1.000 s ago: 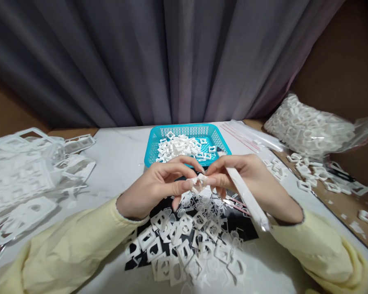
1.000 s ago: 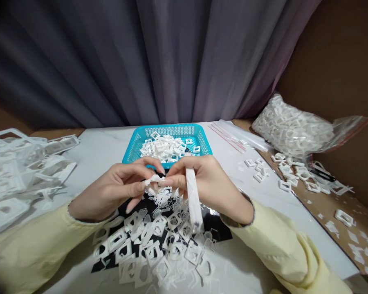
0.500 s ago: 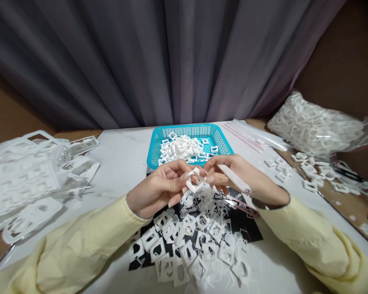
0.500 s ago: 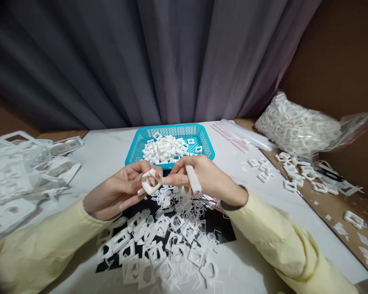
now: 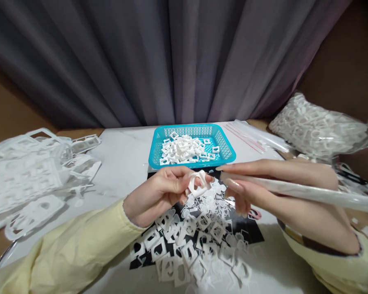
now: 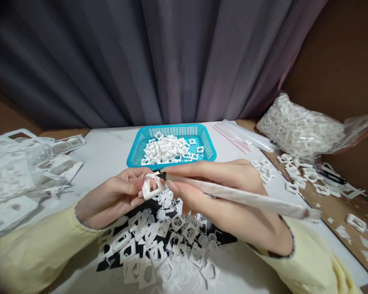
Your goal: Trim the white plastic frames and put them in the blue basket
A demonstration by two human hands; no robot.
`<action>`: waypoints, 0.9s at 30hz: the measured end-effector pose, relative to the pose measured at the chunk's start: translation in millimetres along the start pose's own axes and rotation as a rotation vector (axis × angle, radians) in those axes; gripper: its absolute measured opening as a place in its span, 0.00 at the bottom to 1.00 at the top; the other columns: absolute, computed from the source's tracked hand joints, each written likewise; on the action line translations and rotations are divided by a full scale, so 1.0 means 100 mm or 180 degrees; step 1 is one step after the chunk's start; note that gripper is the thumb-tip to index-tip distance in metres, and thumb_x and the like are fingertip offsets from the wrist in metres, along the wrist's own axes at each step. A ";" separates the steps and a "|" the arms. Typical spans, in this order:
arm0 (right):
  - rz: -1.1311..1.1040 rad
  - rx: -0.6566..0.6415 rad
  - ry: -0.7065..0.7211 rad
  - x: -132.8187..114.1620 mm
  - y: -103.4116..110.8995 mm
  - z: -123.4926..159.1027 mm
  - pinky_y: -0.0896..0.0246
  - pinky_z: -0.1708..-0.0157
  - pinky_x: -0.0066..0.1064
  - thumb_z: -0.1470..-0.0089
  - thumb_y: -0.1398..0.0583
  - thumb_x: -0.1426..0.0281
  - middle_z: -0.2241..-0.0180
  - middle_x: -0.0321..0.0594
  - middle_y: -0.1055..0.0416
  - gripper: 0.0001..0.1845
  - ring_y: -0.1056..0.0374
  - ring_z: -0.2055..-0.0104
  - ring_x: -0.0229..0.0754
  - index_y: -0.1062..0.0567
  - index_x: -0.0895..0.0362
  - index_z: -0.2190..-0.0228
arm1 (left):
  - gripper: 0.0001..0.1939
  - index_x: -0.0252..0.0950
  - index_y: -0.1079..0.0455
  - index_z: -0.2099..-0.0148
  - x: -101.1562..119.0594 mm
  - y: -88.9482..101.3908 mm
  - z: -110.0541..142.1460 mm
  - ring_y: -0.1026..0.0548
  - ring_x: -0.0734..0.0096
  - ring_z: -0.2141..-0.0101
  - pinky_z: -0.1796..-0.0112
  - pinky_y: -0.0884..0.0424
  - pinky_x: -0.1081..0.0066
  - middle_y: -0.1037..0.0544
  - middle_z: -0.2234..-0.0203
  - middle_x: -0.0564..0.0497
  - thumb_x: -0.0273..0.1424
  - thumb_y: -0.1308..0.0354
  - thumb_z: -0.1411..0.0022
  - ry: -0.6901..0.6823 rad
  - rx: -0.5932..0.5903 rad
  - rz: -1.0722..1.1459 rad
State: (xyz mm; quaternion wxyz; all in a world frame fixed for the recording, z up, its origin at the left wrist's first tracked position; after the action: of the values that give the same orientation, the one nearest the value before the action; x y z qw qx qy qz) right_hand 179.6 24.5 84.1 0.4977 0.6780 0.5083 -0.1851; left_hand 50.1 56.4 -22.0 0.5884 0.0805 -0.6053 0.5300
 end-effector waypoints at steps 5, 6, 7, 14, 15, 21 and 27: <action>-0.0152 -0.0001 0.0092 0.02 -0.02 0.02 0.30 0.79 0.20 0.51 0.35 0.72 0.74 0.34 0.22 0.09 0.26 0.76 0.36 0.22 0.51 0.64 | 0.08 0.31 0.23 0.74 0.02 0.00 0.02 0.40 0.84 0.82 0.80 0.41 0.83 0.29 0.82 0.54 0.31 0.31 0.53 -0.0078 0.0069 -0.0092; -0.0107 -0.0057 0.0231 -0.01 -0.04 0.03 0.29 0.77 0.22 0.51 0.35 0.72 0.72 0.35 0.22 0.08 0.26 0.73 0.37 0.22 0.51 0.66 | 0.09 0.30 0.23 0.74 0.03 0.01 0.02 0.41 0.84 0.83 0.81 0.41 0.82 0.29 0.81 0.53 0.31 0.31 0.54 -0.0095 0.0107 -0.0124; -0.0081 -0.0098 0.0365 -0.03 -0.05 0.03 0.29 0.75 0.24 0.52 0.35 0.73 0.70 0.36 0.22 0.07 0.26 0.72 0.37 0.21 0.51 0.68 | 0.09 0.30 0.23 0.74 0.03 0.02 0.02 0.42 0.84 0.83 0.81 0.42 0.82 0.28 0.81 0.53 0.32 0.31 0.55 -0.0108 0.0138 -0.0151; 0.0151 0.0032 0.0839 -0.15 -0.15 0.05 0.32 0.60 0.38 0.50 0.37 0.77 0.61 0.38 0.24 0.06 0.30 0.61 0.42 0.27 0.54 0.75 | 0.11 0.31 0.24 0.74 0.05 0.04 0.02 0.40 0.84 0.84 0.81 0.41 0.80 0.28 0.81 0.53 0.33 0.30 0.58 -0.0209 0.0281 -0.0211; 0.0171 0.0028 0.0855 -0.15 -0.18 0.05 0.32 0.58 0.39 0.50 0.37 0.78 0.60 0.38 0.24 0.08 0.31 0.59 0.42 0.28 0.55 0.75 | 0.11 0.31 0.24 0.74 0.05 0.04 0.02 0.40 0.84 0.84 0.81 0.41 0.80 0.28 0.81 0.54 0.33 0.29 0.58 -0.0209 0.0296 -0.0202; 0.0047 -0.0067 0.0786 -0.11 -0.28 0.08 0.33 0.56 0.37 0.50 0.40 0.82 0.59 0.37 0.24 0.11 0.33 0.55 0.41 0.33 0.55 0.76 | 0.11 0.32 0.26 0.77 0.02 0.03 0.02 0.39 0.84 0.84 0.81 0.41 0.81 0.31 0.85 0.57 0.31 0.28 0.60 -0.0172 0.0253 0.0042; 0.0326 0.0158 0.0989 -0.14 -0.26 0.11 0.35 0.55 0.42 0.48 0.40 0.81 0.62 0.37 0.24 0.12 0.32 0.56 0.43 0.34 0.55 0.77 | 0.08 0.32 0.26 0.77 -0.01 0.01 0.02 0.38 0.84 0.84 0.80 0.42 0.82 0.31 0.85 0.57 0.29 0.29 0.58 -0.0148 0.0221 0.0197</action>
State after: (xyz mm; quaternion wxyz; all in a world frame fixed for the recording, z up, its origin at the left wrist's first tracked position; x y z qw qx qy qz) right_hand 153.7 7.4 76.9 0.4050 0.7356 0.5392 -0.0649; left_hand 48.3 55.1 -23.2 0.5543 0.0944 -0.6023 0.5666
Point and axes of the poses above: each hand's wrist, its own z-axis away from the middle knuckle, its own y-axis out of the back of the hand, x = y × z, the point moved 9 cm from there along -z, towards the middle knuckle
